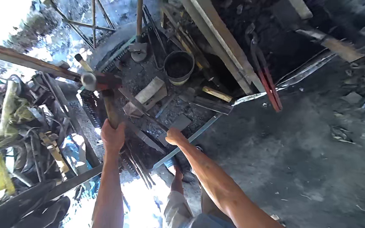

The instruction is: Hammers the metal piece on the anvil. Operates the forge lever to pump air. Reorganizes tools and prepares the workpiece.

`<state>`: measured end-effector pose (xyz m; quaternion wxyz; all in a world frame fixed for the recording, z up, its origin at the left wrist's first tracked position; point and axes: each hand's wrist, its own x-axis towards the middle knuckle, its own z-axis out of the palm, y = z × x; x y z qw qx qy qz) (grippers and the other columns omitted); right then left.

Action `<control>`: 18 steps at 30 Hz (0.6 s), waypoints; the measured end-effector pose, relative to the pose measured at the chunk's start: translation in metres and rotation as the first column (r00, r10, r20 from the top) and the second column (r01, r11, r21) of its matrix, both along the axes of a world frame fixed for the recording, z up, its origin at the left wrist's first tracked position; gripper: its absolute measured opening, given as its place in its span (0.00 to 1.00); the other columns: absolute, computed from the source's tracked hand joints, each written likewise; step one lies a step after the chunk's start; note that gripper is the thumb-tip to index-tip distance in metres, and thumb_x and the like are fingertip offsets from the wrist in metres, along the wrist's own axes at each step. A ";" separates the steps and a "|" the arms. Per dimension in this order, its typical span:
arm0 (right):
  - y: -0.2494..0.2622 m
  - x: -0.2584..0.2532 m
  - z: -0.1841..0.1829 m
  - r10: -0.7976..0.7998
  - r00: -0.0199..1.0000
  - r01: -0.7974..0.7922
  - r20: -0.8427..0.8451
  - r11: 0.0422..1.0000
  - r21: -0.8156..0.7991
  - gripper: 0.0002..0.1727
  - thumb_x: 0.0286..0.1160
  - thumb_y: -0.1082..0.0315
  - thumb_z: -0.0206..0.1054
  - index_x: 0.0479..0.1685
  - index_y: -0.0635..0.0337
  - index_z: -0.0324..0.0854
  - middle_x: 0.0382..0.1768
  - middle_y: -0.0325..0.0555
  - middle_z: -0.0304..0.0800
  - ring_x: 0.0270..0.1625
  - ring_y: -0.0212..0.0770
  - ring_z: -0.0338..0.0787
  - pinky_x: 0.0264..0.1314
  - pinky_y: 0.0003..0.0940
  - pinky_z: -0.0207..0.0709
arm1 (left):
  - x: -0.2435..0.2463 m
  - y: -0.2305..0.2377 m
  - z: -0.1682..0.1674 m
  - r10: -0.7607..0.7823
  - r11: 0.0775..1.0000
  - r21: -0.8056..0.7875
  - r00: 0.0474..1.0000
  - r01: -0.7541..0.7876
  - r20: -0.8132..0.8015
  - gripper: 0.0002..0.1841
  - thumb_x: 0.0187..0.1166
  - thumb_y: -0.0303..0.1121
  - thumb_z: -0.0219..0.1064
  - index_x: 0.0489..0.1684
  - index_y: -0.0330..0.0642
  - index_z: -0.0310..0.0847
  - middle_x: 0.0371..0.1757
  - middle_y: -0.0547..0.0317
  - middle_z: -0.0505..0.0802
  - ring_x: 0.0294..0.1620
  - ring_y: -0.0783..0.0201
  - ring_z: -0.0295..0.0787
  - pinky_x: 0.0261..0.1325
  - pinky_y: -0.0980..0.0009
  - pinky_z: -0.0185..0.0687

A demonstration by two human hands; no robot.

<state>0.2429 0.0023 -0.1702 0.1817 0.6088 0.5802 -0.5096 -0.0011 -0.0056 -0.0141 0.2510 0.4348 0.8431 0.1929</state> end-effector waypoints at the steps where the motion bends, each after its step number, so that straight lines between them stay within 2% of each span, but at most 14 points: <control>1: -0.004 0.000 0.000 -0.005 1.000 0.005 0.008 1.000 0.002 0.20 0.73 0.58 0.66 0.53 0.67 0.81 0.56 0.64 0.88 0.61 0.61 0.90 0.56 0.66 0.82 | -0.002 -0.001 0.022 -0.012 0.997 0.081 1.000 0.012 -0.001 0.22 0.76 0.48 0.75 0.59 0.43 0.81 0.33 0.48 0.92 0.26 0.51 0.91 0.33 0.42 0.90; 4: -0.018 0.008 0.000 -0.015 0.999 0.015 0.034 1.000 0.005 0.19 0.71 0.59 0.67 0.50 0.68 0.81 0.54 0.64 0.88 0.59 0.61 0.90 0.54 0.64 0.82 | 0.003 0.009 0.079 -0.028 0.921 0.389 1.000 0.027 -0.005 0.23 0.73 0.46 0.77 0.59 0.42 0.80 0.32 0.55 0.91 0.22 0.59 0.90 0.26 0.52 0.91; 6: -0.031 0.016 -0.005 -0.021 0.998 0.020 0.052 1.000 0.015 0.23 0.70 0.58 0.68 0.56 0.69 0.79 0.57 0.65 0.87 0.61 0.62 0.89 0.58 0.63 0.83 | 0.013 0.023 0.099 -0.054 0.830 0.556 0.998 0.027 0.032 0.21 0.77 0.44 0.75 0.59 0.43 0.77 0.31 0.60 0.90 0.20 0.62 0.88 0.21 0.58 0.90; 8: -0.040 0.022 -0.012 -0.022 0.997 0.020 0.068 1.000 0.020 0.27 0.69 0.59 0.69 0.62 0.70 0.77 0.59 0.66 0.86 0.64 0.62 0.89 0.61 0.63 0.82 | 0.027 0.032 0.085 -0.024 0.780 0.626 0.998 -0.019 0.060 0.16 0.82 0.42 0.71 0.56 0.43 0.76 0.30 0.60 0.89 0.18 0.62 0.86 0.20 0.59 0.89; 9: -0.042 0.024 -0.014 -0.021 0.997 0.020 0.079 1.000 0.012 0.29 0.69 0.58 0.69 0.65 0.70 0.75 0.61 0.66 0.86 0.64 0.62 0.88 0.62 0.63 0.82 | 0.033 0.032 0.060 0.005 0.786 0.618 0.999 -0.028 0.038 0.16 0.83 0.42 0.69 0.56 0.40 0.77 0.29 0.57 0.89 0.20 0.61 0.87 0.22 0.57 0.89; 10: -0.041 0.023 -0.015 -0.021 0.996 0.021 0.084 1.000 0.003 0.30 0.69 0.58 0.68 0.67 0.70 0.74 0.62 0.66 0.85 0.65 0.62 0.88 0.62 0.63 0.82 | 0.036 0.027 0.026 0.034 0.828 0.561 0.999 -0.017 -0.020 0.18 0.84 0.42 0.68 0.57 0.34 0.78 0.31 0.52 0.90 0.24 0.57 0.89 0.29 0.54 0.91; 11: -0.041 0.023 -0.016 -0.020 0.997 0.021 0.081 1.000 -0.008 0.30 0.70 0.57 0.68 0.67 0.70 0.74 0.62 0.66 0.85 0.65 0.62 0.88 0.61 0.63 0.82 | 0.035 0.016 -0.015 0.056 0.907 0.421 0.995 -0.016 -0.083 0.20 0.83 0.41 0.67 0.59 0.31 0.79 0.34 0.45 0.91 0.29 0.52 0.91 0.36 0.49 0.90; 12: -0.042 0.024 -0.016 -0.018 0.997 0.020 0.072 1.000 -0.015 0.29 0.71 0.58 0.68 0.66 0.70 0.74 0.61 0.66 0.85 0.65 0.62 0.88 0.61 0.63 0.82 | 0.029 0.001 -0.056 0.040 0.983 0.184 0.994 -0.021 -0.100 0.21 0.82 0.42 0.67 0.61 0.32 0.79 0.37 0.42 0.92 0.35 0.48 0.92 0.41 0.44 0.89; 13: -0.041 0.027 -0.018 -0.017 0.998 0.018 0.068 1.000 -0.013 0.28 0.70 0.58 0.68 0.65 0.69 0.75 0.60 0.65 0.86 0.63 0.62 0.89 0.59 0.63 0.83 | 0.021 -0.004 -0.088 0.008 0.999 -0.052 0.998 -0.012 -0.069 0.19 0.79 0.40 0.67 0.60 0.34 0.80 0.39 0.41 0.92 0.37 0.45 0.92 0.44 0.41 0.89; 14: -0.040 0.029 -0.019 -0.017 0.998 0.017 0.057 1.000 -0.007 0.27 0.70 0.58 0.68 0.63 0.68 0.76 0.58 0.64 0.87 0.62 0.61 0.90 0.58 0.63 0.83 | 0.013 -0.003 -0.105 -0.001 0.978 -0.210 1.000 -0.005 -0.030 0.18 0.77 0.40 0.68 0.56 0.37 0.81 0.37 0.41 0.92 0.35 0.45 0.93 0.40 0.41 0.89; 15: -0.042 0.031 -0.021 -0.013 0.999 0.013 0.044 1.000 -0.004 0.26 0.69 0.57 0.68 0.61 0.68 0.77 0.56 0.64 0.88 0.61 0.61 0.90 0.57 0.63 0.83 | 0.008 -0.002 -0.102 0.030 0.962 -0.273 0.999 -0.026 0.012 0.17 0.75 0.39 0.68 0.55 0.38 0.82 0.36 0.42 0.92 0.33 0.46 0.93 0.38 0.41 0.90; 16: -0.040 0.032 -0.020 -0.016 0.999 0.016 0.036 1.000 0.006 0.24 0.69 0.58 0.68 0.59 0.67 0.78 0.56 0.64 0.88 0.60 0.60 0.90 0.57 0.63 0.83 | 0.007 0.005 -0.082 0.069 0.967 -0.249 0.997 -0.056 0.043 0.18 0.75 0.40 0.69 0.56 0.38 0.81 0.35 0.44 0.92 0.32 0.47 0.93 0.37 0.41 0.90; 18: -0.043 0.033 -0.014 -0.018 0.999 0.018 0.038 1.000 0.005 0.22 0.69 0.58 0.68 0.55 0.67 0.80 0.56 0.64 0.88 0.61 0.61 0.90 0.57 0.63 0.83 | 0.006 0.009 -0.022 0.118 0.988 -0.111 0.989 -0.108 0.085 0.21 0.75 0.42 0.72 0.60 0.38 0.81 0.34 0.44 0.92 0.29 0.48 0.92 0.36 0.42 0.90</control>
